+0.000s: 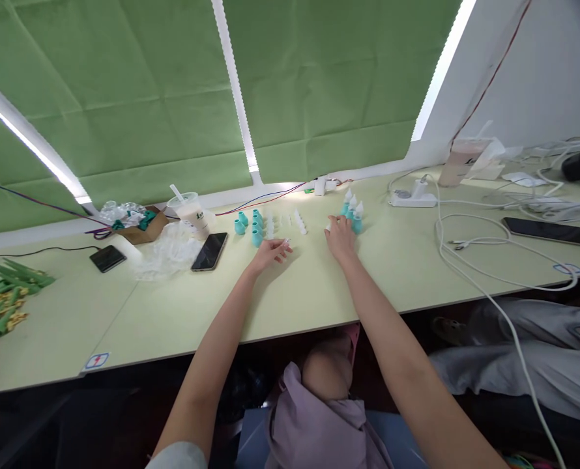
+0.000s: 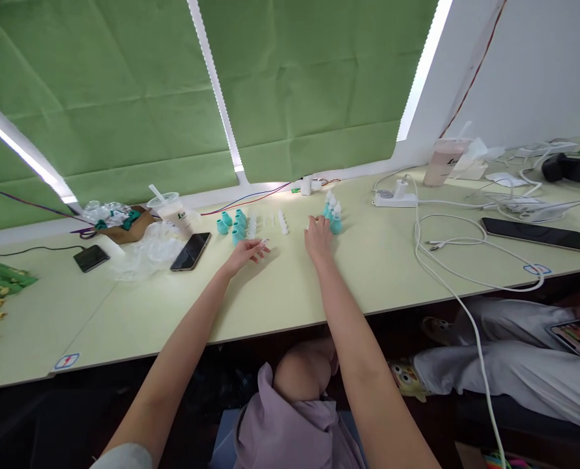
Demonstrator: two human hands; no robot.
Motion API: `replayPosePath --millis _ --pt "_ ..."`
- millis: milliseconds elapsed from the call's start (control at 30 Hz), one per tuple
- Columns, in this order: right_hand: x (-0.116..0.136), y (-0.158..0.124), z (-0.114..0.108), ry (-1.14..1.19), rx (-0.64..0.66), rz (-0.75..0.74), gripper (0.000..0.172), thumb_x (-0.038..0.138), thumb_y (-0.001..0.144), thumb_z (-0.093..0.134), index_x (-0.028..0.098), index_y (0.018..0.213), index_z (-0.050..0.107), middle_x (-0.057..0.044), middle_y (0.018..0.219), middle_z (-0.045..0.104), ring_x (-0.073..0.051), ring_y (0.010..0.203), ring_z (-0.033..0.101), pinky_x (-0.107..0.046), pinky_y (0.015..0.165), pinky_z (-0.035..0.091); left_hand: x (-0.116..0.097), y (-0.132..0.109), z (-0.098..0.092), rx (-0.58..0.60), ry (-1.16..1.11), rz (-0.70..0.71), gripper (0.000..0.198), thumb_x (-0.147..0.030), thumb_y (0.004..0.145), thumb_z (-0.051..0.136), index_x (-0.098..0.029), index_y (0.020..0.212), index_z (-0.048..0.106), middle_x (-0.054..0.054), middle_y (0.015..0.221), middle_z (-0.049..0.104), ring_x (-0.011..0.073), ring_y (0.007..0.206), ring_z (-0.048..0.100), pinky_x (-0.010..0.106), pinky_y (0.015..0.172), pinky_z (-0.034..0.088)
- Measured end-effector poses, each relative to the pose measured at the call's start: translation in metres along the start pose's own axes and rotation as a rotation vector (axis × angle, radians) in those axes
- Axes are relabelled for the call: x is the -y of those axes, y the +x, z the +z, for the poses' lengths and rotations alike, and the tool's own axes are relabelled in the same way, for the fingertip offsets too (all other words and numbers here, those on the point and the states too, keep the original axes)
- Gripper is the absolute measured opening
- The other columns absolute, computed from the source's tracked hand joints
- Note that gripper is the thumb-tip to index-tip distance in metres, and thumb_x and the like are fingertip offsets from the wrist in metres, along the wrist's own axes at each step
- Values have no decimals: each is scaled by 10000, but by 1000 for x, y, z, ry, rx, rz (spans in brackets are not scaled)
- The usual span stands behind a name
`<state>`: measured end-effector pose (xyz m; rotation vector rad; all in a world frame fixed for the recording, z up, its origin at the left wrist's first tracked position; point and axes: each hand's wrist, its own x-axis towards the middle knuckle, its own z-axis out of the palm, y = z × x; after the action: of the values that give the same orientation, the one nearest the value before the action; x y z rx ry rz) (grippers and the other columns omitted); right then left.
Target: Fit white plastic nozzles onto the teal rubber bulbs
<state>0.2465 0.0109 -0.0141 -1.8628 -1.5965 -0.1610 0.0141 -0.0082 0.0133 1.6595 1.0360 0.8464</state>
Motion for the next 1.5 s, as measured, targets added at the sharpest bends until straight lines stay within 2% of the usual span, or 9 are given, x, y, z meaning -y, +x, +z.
replayPosePath --millis 133,267,433,533,600,867,1033,1267,1500 --pt "-4 2 4 -46 77 -59 367 130 841 440 187 1176 579 -136 1202 544 -287 1105 433 -369 798 421 4 3 -2 -47 -32 6 559 -496 648 697 -139 1076 643 111 1018 662 120 761 568 202 538 480" --pt "-7 9 7 63 123 -68 326 84 836 399 138 1043 644 -155 1046 631 -261 992 533 -380 819 438 3 4 -2 -55 -27 29 523 -434 635 723 -122 1048 649 126 1024 662 136 800 584 199 554 485" --pt "13 12 -2 653 77 2 209 224 793 525 147 911 678 -96 888 688 -203 800 623 -359 780 502 1 3 -1 -44 -106 113 506 -433 694 676 -162 1120 634 115 1075 656 192 966 593 204 598 494" --pt "35 4 -15 1059 166 -33 262 352 720 635 169 900 686 -51 836 702 -183 766 654 -344 782 530 1 4 -2 -66 -149 147 530 -427 693 680 -180 1158 622 93 1076 651 175 944 581 219 627 504" --pt "46 -3 -21 1168 246 -66 310 412 668 688 181 874 700 -42 832 709 -189 786 665 -348 808 532 1 4 -2 -68 -152 155 535 -420 687 690 -190 1166 622 73 1051 649 150 895 566 227 647 510" --pt "54 -13 -22 1160 339 -100 369 450 591 746 178 839 721 -50 825 721 -201 801 667 -351 818 528 -1 3 -2 -43 -188 157 486 -427 702 677 -183 1122 652 47 921 657 128 859 554 266 746 497" --pt "55 -14 -21 1120 354 -136 351 435 588 750 179 825 708 -53 847 720 -198 801 665 -353 822 525 2 5 -2 -96 -162 179 439 -369 664 723 -158 1046 685 64 955 686 145 858 588 305 824 468" --pt "49 -11 -7 990 300 -137 311 442 557 761 175 704 699 -36 746 709 -200 735 657 -356 779 522 5 7 0 -148 0 195 383 -350 677 708 -116 979 702 95 945 701 156 811 599 291 775 464" --pt "42 -11 -5 938 352 -134 295 442 526 772 175 632 704 -43 704 711 -214 713 658 -335 707 518 12 5 6 -156 92 212 361 -347 706 674 -114 980 709 86 867 704 126 703 574 261 680 451"
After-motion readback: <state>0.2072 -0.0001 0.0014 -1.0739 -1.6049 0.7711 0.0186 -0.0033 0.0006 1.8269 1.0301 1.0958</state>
